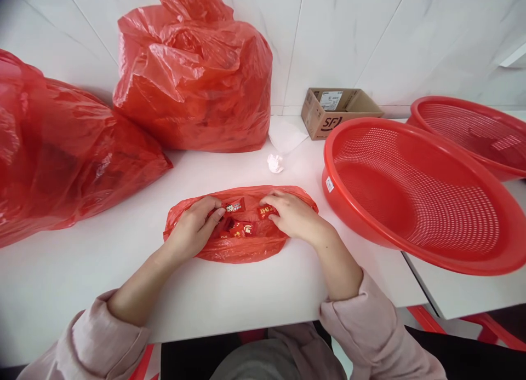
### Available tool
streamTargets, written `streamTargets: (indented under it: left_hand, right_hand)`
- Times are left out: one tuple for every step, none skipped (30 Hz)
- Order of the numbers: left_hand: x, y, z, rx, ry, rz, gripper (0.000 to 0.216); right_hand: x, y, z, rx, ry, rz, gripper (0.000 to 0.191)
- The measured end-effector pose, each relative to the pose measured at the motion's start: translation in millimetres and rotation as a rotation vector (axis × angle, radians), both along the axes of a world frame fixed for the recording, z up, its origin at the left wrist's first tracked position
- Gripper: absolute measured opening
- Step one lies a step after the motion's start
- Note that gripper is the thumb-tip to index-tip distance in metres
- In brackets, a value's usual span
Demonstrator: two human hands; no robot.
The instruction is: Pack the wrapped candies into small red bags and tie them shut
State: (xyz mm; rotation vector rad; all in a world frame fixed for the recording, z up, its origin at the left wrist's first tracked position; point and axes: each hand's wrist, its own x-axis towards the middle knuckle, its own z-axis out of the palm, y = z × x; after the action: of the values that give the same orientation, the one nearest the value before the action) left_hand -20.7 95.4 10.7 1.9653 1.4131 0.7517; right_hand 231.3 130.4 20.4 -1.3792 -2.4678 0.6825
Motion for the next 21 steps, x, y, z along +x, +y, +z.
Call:
streamTargets:
  left_hand:
    - [0,1,-0.7,0.046,0.051,0.001,0.025]
    - [0,2,-1.6,0.072,0.082,0.001,0.025]
    - [0,3,-2.9,0.080,0.094,0.001,0.025]
    - [0,3,-4.5,0.078,0.096,0.000,0.024]
    - [0,4,-6.1,0.080,0.105,0.003,0.023]
    - [0,5,-7.6,0.085,0.117,0.009,0.023]
    - [-1,5,-8.8,0.091,0.129,0.020,0.024]
    - [-1,5,-9.6,0.097,0.141,0.031,0.027]
    - [-1,4,-9.7,0.105,0.150,0.043,0.030]
    - [-1,3,-9.3,0.113,0.154,0.049,0.032]
    - [-1,3,-8.5,0.122,0.151,0.049,0.033]
    - [-1,2,-7.3,0.129,0.142,0.042,0.034]
    - [0,1,-6.0,0.136,0.131,0.034,0.034]
    - [0,0,-4.8,0.140,0.123,0.023,0.033]
    - [0,-1,-3.8,0.140,0.116,0.011,0.032]
    - [1,-1,-3.2,0.139,0.110,0.000,0.032]
    - [1,-2,-2.9,0.136,0.107,-0.007,0.031]
    - [1,-2,-3.1,0.131,0.104,-0.012,0.030]
    - [1,-1,-3.5,0.125,0.102,-0.017,0.029]
    - [1,-1,-4.1,0.119,0.100,-0.021,0.027]
    - [0,-1,-4.7,0.115,0.099,-0.028,0.025]
  right_hand:
    - [0,0,-1.3,0.000,-0.015,0.001,0.032]
    - [-1,0,-2.0,0.001,-0.026,-0.001,0.032]
    - [-3,0,-2.2,0.000,-0.032,-0.007,0.031]
    - [-5,0,-1.9,-0.004,-0.032,-0.017,0.029]
    - [-6,0,-1.2,-0.011,-0.021,-0.029,0.026]
    - [-7,0,-0.1,-0.017,0.004,-0.041,0.024]
    - [-8,-1,1.1,-0.025,0.046,-0.052,0.023]
    - [-9,-1,2.3,-0.040,0.107,-0.061,0.022]
    - [-9,-1,3.4,-0.061,0.181,-0.061,0.022]
    - [-10,-1,4.1,-0.087,0.257,-0.054,0.022]
    - [-10,-2,4.3,-0.118,0.329,-0.044,0.021]
    - [-11,-1,4.0,-0.155,0.389,-0.037,0.020]
    - [-12,-1,3.1,-0.197,0.437,-0.036,0.019]
    - [-13,-1,1.6,-0.239,0.473,-0.040,0.019]
    - [-14,0,-0.1,-0.281,0.502,-0.051,0.019]
    - [-15,1,-1.8,-0.317,0.523,-0.069,0.019]
    - [-15,1,-3.2,-0.343,0.533,-0.088,0.019]
    - [-16,1,-4.2,-0.350,0.528,-0.107,0.019]
    - [-16,1,-4.5,-0.333,0.509,-0.124,0.018]
    - [-16,1,-4.1,-0.303,0.475,-0.131,0.017]
    - [-16,-1,-3.2,-0.271,0.430,-0.119,0.017]
